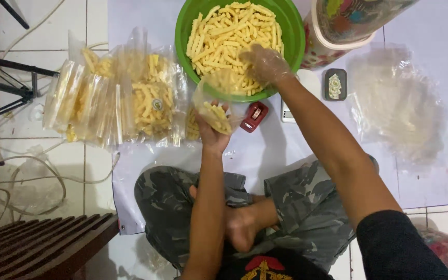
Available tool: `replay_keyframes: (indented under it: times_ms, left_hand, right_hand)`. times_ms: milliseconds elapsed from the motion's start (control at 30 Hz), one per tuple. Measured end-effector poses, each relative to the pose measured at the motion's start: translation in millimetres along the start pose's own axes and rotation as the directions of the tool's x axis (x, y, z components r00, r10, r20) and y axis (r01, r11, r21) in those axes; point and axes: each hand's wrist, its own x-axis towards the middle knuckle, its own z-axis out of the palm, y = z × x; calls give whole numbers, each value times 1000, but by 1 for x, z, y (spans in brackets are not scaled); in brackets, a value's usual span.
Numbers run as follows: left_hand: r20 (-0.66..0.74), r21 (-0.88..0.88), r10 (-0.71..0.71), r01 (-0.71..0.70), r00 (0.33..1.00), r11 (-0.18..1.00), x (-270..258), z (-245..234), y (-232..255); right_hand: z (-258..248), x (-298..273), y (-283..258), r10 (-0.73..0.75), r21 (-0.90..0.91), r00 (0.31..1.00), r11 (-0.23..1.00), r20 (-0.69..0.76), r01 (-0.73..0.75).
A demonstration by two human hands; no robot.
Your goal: Pack snacks into plastic bags and weigh them on a digital scale
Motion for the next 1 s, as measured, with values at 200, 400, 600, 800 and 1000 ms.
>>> replay_keyframes:
  times_ms: [200,400,600,800,1000]
  left_hand:
    - [-177,123,-53,75,983,990,8,-25,3]
    - [-184,148,-73,101,980,984,12,-25,0]
    - [-269,213,-34,94,963,973,16,-25,-5]
    - [-151,174,-60,87,987,981,7,2,-14]
    - [-334,30,-115,132,936,991,9,-12,-17]
  right_hand:
    - [23,25,51,-45,-55,943,998,-330,29]
    - [-70,-30,-2,32,125,964,992,-263,1]
    - [-135,-100,-84,-395,56,918,916,-50,397]
    - [-119,-119,-136,-83,-46,983,995,163,92]
    - [-126,-96,-138,-294,-71,954,952,56,298]
